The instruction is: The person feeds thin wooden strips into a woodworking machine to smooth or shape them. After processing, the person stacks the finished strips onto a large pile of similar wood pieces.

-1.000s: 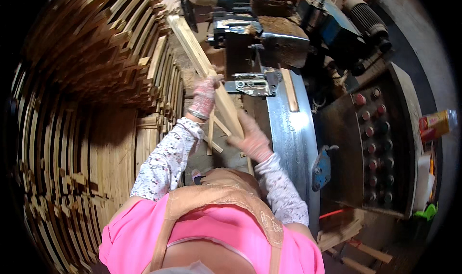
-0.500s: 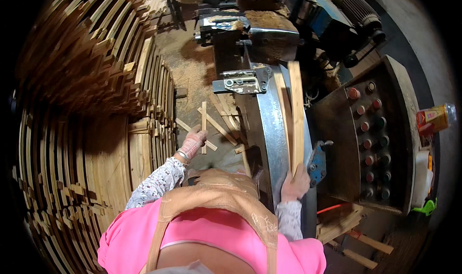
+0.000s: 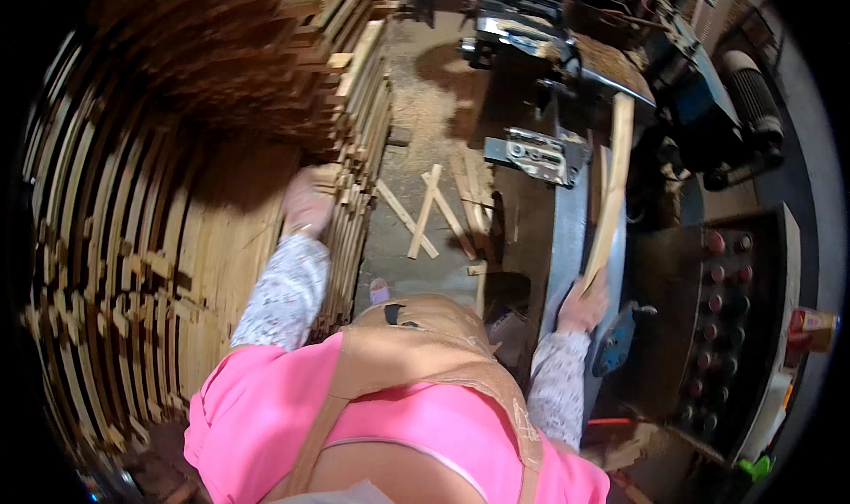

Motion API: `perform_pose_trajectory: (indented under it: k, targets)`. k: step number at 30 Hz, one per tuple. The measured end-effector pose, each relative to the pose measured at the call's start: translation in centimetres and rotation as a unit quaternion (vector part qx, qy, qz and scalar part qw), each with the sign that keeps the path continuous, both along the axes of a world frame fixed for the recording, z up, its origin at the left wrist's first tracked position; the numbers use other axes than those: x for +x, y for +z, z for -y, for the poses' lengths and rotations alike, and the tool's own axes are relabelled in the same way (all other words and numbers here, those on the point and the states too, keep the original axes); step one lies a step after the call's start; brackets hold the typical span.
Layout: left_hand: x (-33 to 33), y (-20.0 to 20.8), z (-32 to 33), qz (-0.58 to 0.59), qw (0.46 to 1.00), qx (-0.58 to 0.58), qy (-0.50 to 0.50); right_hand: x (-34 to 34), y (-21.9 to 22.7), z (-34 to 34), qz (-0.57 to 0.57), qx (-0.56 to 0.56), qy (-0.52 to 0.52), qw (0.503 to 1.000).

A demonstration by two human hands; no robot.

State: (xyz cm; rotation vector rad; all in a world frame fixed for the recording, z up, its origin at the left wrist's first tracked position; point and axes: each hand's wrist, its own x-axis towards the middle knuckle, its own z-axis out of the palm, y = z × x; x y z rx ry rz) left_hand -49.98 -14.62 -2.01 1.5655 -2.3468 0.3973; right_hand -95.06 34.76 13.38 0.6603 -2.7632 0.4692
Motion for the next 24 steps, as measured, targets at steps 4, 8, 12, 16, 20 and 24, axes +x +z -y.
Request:
perform_pose_trajectory:
  k: [4,8,12,16,20,24]
  targets:
    - [11.1,4.8,-2.4,0.168,0.984,-0.030,0.057,10.8,-1.2,-14.1,0.005,0.063,0.009,0.998]
    - [8.1,13.0,-8.7,0.091,0.976,0.177,0.086,14.8,1.6,-16.4,0.077,0.089,-0.050,0.992]
    - [10.5,8.0,-11.4,0.056,0.975,0.213,0.013,8.2,1.3,-9.8,-0.012,0.076,-0.030,0.997]
    - [2.3,15.6,-12.1,-0.068,0.946,0.311,-0.060,0.1,-0.1,-2.8,-0.052,0.023,0.040,0.998]
    - [-8.4,20.3,-9.9,-0.144,0.920,0.360,-0.058,-4.9,-1.7,1.7,-0.063,0.041,0.082,0.994]
    - [-20.5,20.0,-7.4,-0.188,0.925,0.161,-0.289,-8.1,-0.2,8.0,-0.030,0.033,0.080,0.996]
